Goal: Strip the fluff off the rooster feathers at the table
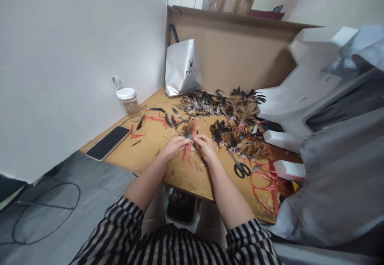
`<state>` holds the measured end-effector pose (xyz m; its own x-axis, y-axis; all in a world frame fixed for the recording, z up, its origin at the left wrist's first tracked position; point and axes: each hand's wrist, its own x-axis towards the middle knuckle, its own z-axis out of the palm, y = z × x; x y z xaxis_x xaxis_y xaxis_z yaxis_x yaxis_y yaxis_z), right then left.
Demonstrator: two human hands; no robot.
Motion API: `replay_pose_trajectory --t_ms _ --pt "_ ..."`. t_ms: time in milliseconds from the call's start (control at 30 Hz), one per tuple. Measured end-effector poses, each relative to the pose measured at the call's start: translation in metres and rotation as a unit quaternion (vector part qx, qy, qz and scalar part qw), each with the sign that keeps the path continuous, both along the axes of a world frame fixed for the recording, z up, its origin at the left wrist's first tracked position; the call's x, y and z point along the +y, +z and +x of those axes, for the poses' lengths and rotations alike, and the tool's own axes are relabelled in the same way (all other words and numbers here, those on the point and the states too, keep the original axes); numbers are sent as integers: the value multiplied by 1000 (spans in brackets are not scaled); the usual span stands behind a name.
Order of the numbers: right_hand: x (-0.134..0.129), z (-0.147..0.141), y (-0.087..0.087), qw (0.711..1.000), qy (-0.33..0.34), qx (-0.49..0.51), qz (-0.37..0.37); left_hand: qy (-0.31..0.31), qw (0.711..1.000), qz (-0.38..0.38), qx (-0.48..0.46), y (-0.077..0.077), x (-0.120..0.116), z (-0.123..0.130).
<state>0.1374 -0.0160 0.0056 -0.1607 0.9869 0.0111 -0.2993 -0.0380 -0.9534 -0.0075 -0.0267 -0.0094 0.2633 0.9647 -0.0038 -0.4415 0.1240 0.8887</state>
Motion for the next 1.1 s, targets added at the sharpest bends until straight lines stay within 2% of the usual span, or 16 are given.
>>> replay_pose_trajectory --t_ms 200,467,800,1100 --pt "6 4 -1 998 -3 64 -14 -9 1000 -1 -1 1 -2 0" --pt "7 7 1 995 18 91 -28 -31 999 -16 14 4 -5 3" --pt "1 3 2 1000 9 8 -20 -19 1000 -12 4 3 -3 1" --pt "5 3 -3 1000 -2 9 -30 16 1000 -13 -19 3 0 3"
